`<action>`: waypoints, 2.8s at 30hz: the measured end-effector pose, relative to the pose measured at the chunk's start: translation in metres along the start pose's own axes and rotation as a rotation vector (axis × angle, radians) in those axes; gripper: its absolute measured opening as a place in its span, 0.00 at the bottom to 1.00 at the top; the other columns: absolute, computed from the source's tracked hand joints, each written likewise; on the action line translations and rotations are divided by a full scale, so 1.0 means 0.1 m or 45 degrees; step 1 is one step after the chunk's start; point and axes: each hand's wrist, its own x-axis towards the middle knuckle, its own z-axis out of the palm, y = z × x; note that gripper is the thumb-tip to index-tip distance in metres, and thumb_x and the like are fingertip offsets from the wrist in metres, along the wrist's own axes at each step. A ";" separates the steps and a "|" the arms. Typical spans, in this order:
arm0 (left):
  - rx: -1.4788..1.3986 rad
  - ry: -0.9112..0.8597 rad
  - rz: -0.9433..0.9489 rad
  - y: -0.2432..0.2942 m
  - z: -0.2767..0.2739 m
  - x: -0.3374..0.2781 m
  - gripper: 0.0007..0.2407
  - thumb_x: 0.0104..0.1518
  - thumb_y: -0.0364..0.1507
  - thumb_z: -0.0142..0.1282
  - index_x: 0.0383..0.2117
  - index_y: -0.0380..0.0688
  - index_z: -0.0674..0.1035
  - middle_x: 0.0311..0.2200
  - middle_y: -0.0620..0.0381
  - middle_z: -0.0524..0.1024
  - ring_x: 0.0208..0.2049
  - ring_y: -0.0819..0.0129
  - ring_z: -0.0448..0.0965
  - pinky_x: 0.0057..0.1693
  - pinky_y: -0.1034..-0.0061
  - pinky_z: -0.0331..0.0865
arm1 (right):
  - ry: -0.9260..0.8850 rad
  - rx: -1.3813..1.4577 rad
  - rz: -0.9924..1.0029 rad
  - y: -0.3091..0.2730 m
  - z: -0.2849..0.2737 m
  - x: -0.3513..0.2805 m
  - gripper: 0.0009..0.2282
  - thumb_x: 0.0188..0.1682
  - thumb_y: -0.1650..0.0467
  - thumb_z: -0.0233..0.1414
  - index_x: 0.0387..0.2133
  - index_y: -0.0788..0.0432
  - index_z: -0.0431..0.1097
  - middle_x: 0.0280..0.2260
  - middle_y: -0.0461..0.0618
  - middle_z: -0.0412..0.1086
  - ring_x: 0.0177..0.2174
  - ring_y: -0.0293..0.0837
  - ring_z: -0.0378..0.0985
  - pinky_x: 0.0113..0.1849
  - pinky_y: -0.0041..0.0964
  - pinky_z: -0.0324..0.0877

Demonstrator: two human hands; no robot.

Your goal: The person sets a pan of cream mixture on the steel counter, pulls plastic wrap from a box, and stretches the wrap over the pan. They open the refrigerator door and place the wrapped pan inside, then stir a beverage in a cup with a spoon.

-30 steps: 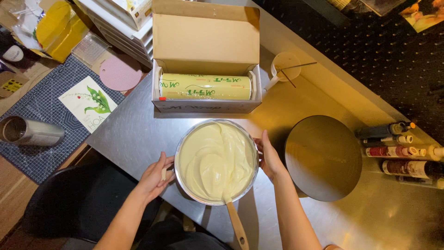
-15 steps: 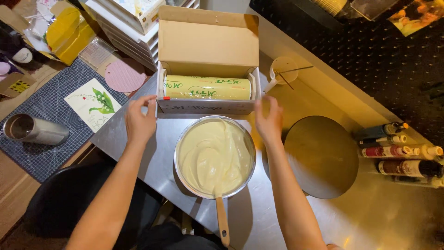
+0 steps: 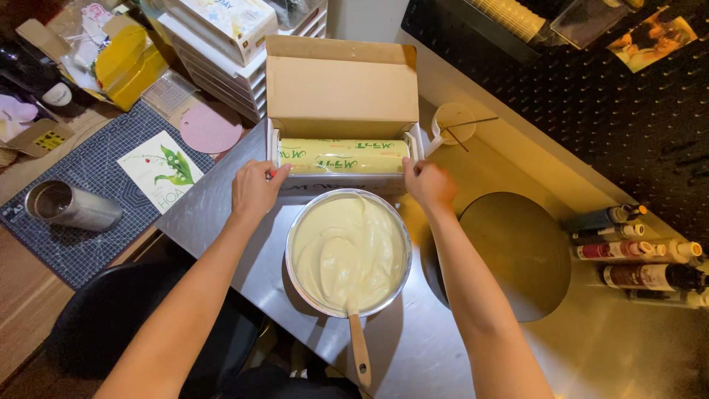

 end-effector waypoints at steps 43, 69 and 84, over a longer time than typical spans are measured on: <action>-0.693 0.115 0.987 1.39 -2.19 -1.13 0.12 0.67 0.30 0.52 0.26 0.37 0.79 0.26 0.52 0.81 0.28 0.73 0.81 0.59 0.53 0.78 | -0.240 1.755 -0.770 0.20 -2.23 -1.66 0.11 0.64 0.72 0.47 0.29 0.62 0.64 0.31 0.52 0.69 0.37 0.45 0.76 0.46 0.41 0.72; -0.982 -0.520 -0.525 -0.88 1.18 -2.41 0.06 0.54 0.23 0.54 0.28 0.28 0.79 0.21 0.54 0.81 0.23 0.63 0.82 0.33 0.68 0.76 | -0.306 1.948 0.343 1.21 1.26 -2.73 0.12 0.52 0.75 0.52 0.18 0.62 0.64 0.25 0.51 0.71 0.29 0.40 0.72 0.34 0.35 0.71; -0.806 -0.217 -0.583 -0.33 0.18 -1.20 0.11 0.65 0.35 0.49 0.43 0.46 0.83 0.19 0.60 0.71 0.14 0.76 0.67 0.21 0.77 0.65 | -0.359 1.902 0.533 0.73 0.53 -1.42 0.20 0.54 0.59 0.46 0.54 0.54 0.69 0.52 0.43 0.70 0.51 0.36 0.69 0.48 0.35 0.65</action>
